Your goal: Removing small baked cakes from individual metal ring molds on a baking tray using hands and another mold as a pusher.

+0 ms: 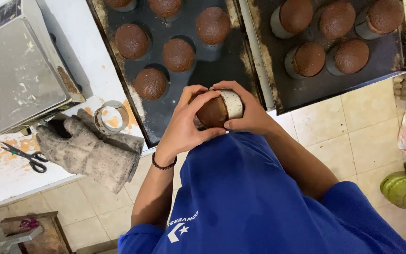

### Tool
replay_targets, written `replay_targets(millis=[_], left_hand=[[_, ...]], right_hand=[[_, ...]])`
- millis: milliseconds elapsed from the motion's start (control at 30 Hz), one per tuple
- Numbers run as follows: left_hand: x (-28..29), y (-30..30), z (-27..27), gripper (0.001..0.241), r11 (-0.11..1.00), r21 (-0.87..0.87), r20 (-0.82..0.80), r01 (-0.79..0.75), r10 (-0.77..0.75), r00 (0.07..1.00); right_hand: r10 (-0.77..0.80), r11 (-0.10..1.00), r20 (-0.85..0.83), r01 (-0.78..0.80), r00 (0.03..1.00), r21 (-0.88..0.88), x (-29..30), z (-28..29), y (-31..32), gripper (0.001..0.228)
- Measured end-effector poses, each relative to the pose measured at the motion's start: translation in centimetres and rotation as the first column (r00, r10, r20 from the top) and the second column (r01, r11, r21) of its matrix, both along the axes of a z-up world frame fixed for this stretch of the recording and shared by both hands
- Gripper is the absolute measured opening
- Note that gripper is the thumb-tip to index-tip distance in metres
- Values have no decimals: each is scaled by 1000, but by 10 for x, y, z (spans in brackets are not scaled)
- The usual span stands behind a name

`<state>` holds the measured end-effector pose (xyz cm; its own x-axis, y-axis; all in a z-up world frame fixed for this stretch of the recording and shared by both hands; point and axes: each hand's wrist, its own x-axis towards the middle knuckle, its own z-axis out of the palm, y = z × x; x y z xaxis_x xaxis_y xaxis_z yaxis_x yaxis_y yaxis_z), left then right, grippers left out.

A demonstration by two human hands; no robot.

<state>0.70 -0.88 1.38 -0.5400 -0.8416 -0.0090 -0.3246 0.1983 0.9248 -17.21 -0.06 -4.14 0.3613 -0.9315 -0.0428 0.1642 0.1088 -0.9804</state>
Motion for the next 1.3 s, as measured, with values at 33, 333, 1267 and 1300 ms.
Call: replay_targets(millis=[33,333,1267,1300], left_hand=[[-1,-1,1,66,1000,0,-1,2,-2,1000],[-3,-9,0,61,1000,-22,36,1,-1,999],[-8,-13,5,69,988,-91,103,122,-112,988],[-9,-13,5,69,988,-91,102,122,-112,988]], right_hand=[[-2,1000,-1,2,1000,0,1,0,1,76],[-39,999,17,39,999,-11,1,-9,5,76],[-113,985,311,65,944,162,1,-15,14,96],[-142,984,357,91,923,155,1,-18,16,97]])
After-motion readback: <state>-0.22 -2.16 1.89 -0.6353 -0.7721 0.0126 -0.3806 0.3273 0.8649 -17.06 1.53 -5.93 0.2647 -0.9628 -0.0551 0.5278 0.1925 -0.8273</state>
